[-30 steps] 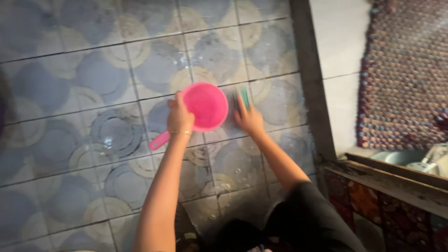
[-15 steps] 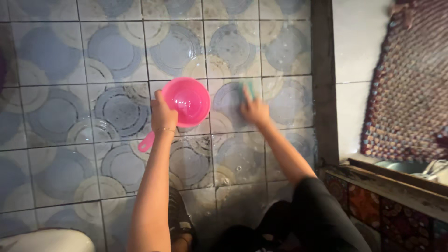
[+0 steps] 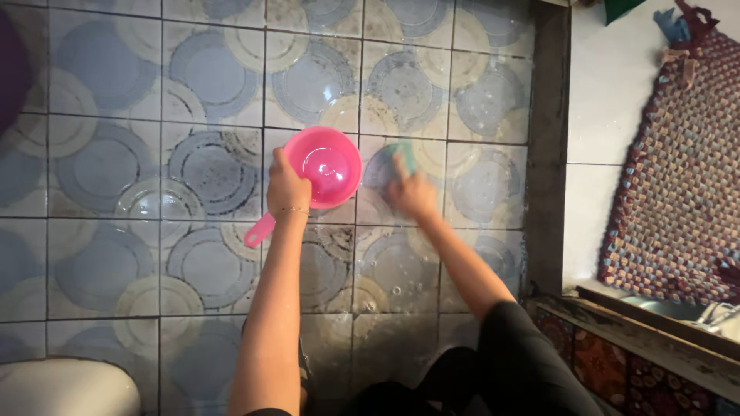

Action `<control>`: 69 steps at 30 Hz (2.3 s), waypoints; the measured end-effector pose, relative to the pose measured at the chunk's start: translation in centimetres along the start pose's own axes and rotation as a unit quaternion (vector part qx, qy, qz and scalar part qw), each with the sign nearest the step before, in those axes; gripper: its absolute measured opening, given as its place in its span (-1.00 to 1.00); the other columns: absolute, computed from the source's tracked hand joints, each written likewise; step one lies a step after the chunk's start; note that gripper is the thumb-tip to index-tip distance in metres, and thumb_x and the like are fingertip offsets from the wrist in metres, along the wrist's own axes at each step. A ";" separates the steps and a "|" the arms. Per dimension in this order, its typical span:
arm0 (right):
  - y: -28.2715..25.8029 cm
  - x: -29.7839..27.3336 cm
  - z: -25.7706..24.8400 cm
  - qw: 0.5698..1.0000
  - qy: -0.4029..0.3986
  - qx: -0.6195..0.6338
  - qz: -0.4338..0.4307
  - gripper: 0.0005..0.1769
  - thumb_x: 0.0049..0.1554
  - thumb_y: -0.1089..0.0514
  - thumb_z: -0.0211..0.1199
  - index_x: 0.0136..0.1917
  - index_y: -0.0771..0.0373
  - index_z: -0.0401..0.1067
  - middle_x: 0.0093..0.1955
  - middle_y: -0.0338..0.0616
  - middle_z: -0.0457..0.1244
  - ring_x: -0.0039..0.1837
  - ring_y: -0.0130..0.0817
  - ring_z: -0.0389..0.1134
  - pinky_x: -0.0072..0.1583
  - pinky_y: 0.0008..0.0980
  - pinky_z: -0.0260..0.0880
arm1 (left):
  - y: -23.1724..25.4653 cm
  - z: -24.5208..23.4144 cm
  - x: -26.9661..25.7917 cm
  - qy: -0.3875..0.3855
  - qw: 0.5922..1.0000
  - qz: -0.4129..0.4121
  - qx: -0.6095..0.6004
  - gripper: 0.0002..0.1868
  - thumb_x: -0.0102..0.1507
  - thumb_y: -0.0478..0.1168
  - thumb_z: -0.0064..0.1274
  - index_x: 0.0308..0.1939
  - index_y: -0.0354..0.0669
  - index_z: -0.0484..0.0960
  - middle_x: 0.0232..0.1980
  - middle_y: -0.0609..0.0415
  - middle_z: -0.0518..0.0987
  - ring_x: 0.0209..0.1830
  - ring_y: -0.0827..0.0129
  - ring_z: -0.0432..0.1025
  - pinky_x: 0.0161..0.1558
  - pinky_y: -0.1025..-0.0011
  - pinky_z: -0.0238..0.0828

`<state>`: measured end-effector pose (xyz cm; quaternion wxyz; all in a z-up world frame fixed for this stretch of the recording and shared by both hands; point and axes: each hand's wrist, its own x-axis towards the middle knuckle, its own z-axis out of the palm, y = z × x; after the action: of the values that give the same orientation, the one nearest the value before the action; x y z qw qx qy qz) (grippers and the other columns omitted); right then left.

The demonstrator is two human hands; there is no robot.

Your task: The person cleans the bathroom floor tiles by scrubbing them with a sponge while holding a detergent pouch, scoops water from a tub using a dipper, and scrubs the wet floor.

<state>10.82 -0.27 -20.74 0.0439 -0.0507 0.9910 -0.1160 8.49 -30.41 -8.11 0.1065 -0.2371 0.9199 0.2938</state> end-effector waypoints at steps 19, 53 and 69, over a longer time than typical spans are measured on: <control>-4.1 -7.5 0.3 0.992 -0.065 0.003 -0.112 -0.04 0.08 -0.19 0.24 0.65 -0.27 -0.11 0.04 0.31 0.30 -0.30 0.14 0.40 -0.25 0.10 0.45 | 1.1 -0.5 -0.1 -0.031 0.998 -0.062 -0.004 -0.36 0.21 -0.25 0.10 0.33 0.08 0.20 0.07 -0.20 0.57 -0.01 -0.21 0.54 -0.05 -0.07 0.52; -10.0 7.3 1.6 0.998 -0.025 0.044 0.023 -0.05 0.18 -0.27 0.21 0.69 -0.17 -0.17 -0.12 0.25 0.34 -0.20 0.23 0.41 -0.15 0.13 0.45 | -0.4 -1.8 1.8 0.021 0.997 -0.072 0.031 -0.27 0.18 -0.28 0.12 0.39 -0.02 0.17 -0.04 -0.28 0.60 -0.10 -0.19 0.57 -0.15 -0.04 0.55; -9.1 5.0 1.1 0.994 -0.077 0.048 0.063 0.10 0.10 -0.26 0.23 0.68 -0.05 -0.32 -0.09 0.25 0.37 -0.17 0.17 0.43 -0.17 0.13 0.43 | -0.1 -1.3 2.1 0.055 0.994 -0.074 0.062 -0.38 0.18 -0.31 0.10 0.31 -0.05 0.25 -0.08 -0.24 0.62 -0.16 -0.18 0.58 -0.22 -0.05 0.55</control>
<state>6.77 -9.90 -20.00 0.1292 0.0051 0.9793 -0.1558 6.69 -32.04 -7.77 0.0917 -0.3130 0.9207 0.2144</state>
